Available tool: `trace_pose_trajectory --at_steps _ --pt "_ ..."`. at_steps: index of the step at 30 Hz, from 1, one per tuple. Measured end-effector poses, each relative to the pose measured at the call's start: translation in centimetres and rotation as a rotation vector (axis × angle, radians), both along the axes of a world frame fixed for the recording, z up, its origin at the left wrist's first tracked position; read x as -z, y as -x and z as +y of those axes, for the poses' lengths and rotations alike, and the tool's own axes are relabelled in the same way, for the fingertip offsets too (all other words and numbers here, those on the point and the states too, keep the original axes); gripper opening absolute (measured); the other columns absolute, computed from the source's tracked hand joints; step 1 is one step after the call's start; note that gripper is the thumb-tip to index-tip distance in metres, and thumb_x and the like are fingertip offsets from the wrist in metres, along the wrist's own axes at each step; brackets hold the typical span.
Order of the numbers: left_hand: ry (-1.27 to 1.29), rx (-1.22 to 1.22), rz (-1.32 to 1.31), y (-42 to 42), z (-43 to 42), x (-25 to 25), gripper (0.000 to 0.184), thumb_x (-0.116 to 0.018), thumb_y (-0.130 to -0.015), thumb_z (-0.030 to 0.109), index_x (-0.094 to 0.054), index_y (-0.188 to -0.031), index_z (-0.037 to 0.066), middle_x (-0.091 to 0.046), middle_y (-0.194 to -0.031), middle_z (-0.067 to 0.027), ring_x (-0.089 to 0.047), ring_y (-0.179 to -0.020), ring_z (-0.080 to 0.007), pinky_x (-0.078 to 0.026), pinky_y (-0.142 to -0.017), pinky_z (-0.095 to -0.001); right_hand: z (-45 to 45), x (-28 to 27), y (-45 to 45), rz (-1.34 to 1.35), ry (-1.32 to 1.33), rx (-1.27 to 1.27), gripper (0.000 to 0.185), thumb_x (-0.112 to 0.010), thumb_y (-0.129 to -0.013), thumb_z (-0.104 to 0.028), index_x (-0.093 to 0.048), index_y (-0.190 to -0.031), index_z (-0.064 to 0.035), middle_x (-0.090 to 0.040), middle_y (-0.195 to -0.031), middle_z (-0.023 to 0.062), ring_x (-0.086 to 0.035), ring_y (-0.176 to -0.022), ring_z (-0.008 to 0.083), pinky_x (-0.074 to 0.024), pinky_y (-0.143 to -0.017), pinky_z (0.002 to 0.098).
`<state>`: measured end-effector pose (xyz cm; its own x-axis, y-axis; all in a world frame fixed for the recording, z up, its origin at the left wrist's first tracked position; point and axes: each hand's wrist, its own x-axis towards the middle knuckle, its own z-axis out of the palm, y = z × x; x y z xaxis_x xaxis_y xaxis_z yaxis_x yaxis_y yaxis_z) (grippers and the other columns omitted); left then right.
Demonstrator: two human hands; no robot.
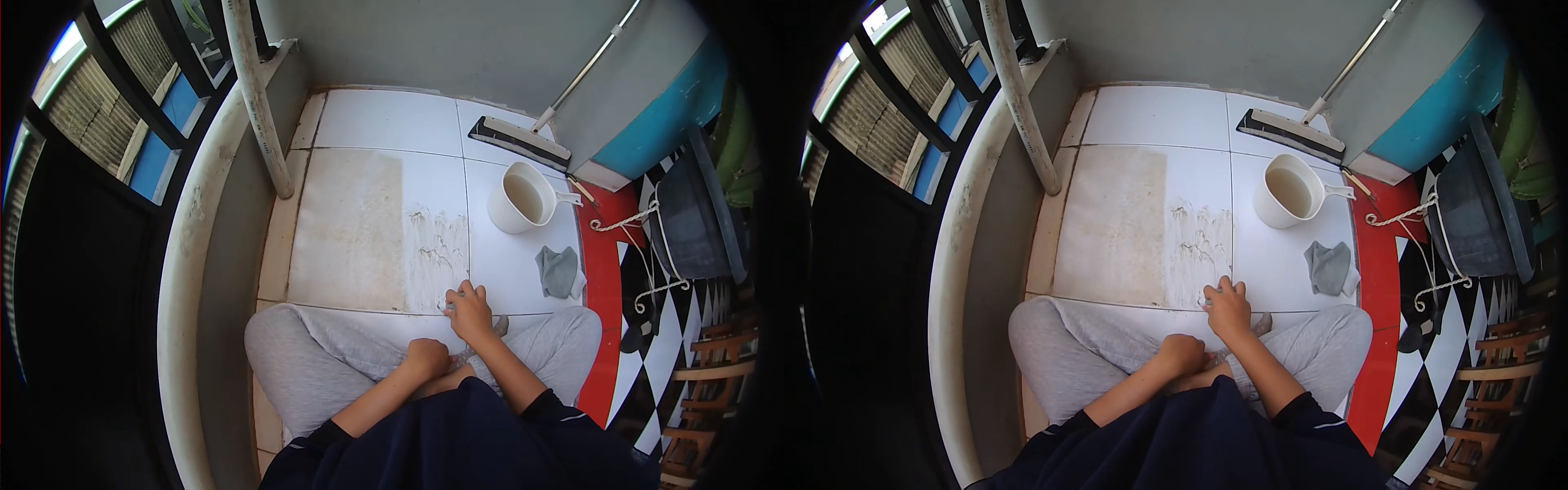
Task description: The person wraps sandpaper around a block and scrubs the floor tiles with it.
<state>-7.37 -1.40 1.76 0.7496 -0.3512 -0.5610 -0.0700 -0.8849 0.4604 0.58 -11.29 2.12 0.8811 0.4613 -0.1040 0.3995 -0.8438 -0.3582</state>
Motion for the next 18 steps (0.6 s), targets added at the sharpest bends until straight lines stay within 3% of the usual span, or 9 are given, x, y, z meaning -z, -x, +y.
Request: trace_pose_trajectory --at_steps 8,15,18 --pt "-0.014 -0.032 -0.031 0.3 0.1 0.4 0.042 -0.048 -0.084 0.044 -0.068 -0.08 0.007 -0.066 -0.082 -0.012 -0.064 -0.078 -0.0252 -0.049 -0.065 -0.0365 0.8 0.5 -6.4 -0.005 -0.02 0.03 0.018 -0.069 -0.067 -0.009 -0.059 -0.08 -0.0129 -0.048 -0.093 0.006 -0.045 -0.086 0.0289 -0.0462 -0.067 0.0382" --pt "-0.007 -0.033 -0.031 0.2 0.0 -0.1 0.042 -0.047 -0.084 0.043 -0.068 -0.079 0.007 -0.066 -0.081 -0.0116 -0.064 -0.078 -0.0247 -0.049 -0.065 -0.0358 -2.5 0.2 -0.6 0.011 0.016 -0.197 0.021 -0.071 -0.064 -0.01 -0.059 -0.08 -0.0139 -0.048 -0.093 0.0042 -0.044 -0.085 0.0289 -0.0461 -0.068 0.0372" --pt "-0.023 -0.007 -0.023 0.3 -0.1 0.1 0.042 -0.047 -0.084 0.043 -0.068 -0.078 0.007 -0.066 -0.08 -0.0114 -0.064 -0.077 -0.0245 -0.049 -0.064 -0.0354 -2.0 0.2 -2.5 0.039 0.001 -0.147 0.021 -0.071 -0.064 -0.01 -0.058 -0.079 -0.0142 -0.048 -0.094 0.0034 -0.044 -0.086 0.0285 -0.0464 -0.068 0.0369"
